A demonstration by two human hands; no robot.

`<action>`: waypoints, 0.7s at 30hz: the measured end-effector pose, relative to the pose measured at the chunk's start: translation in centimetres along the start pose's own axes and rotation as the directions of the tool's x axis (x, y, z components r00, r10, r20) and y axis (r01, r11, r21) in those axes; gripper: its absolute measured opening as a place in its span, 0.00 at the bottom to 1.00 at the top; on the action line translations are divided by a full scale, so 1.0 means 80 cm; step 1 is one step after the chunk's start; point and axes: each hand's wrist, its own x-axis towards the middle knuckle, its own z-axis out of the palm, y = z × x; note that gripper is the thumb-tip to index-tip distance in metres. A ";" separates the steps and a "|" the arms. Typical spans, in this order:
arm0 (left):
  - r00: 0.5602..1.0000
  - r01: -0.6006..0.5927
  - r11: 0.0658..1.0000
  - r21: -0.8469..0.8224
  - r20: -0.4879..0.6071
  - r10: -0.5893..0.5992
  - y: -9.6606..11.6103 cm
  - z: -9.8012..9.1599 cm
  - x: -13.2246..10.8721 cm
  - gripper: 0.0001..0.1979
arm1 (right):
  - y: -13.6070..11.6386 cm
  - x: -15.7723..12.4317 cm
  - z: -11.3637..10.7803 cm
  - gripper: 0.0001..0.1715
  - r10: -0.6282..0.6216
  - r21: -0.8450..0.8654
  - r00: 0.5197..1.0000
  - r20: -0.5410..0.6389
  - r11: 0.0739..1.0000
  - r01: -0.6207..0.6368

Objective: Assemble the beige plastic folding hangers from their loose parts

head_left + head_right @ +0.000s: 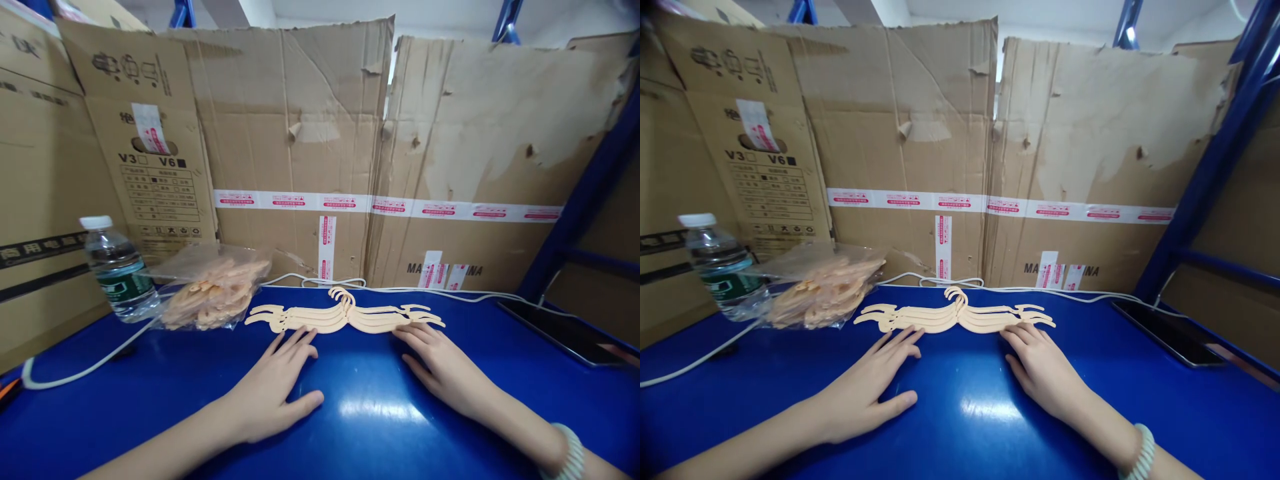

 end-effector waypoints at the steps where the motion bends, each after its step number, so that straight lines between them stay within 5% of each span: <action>1: 1.000 0.007 1.000 -0.001 -0.006 -0.007 0.000 0.000 0.000 0.20 | -0.001 0.000 0.000 0.21 0.000 0.000 1.000 0.004 1.000 0.000; 7: 1.000 -0.008 1.000 -0.010 -0.023 0.007 0.001 0.001 -0.002 0.20 | -0.003 0.001 -0.006 0.20 -0.019 0.060 0.999 -0.043 0.998 0.022; 16: 0.992 -0.037 0.999 -0.018 -0.123 0.034 0.000 0.007 -0.006 0.16 | -0.021 0.009 -0.028 0.12 -0.035 0.168 0.947 -0.320 0.981 0.092; 18: 0.989 -0.035 0.999 -0.022 -0.142 0.031 0.000 0.008 -0.007 0.15 | -0.037 0.010 -0.043 0.08 -0.004 0.229 0.899 -0.439 0.967 0.116; 21: 0.986 -0.047 0.999 -0.021 -0.164 0.042 0.001 0.008 -0.008 0.14 | -0.067 -0.003 -0.072 0.05 0.041 0.305 0.758 -0.651 0.929 0.211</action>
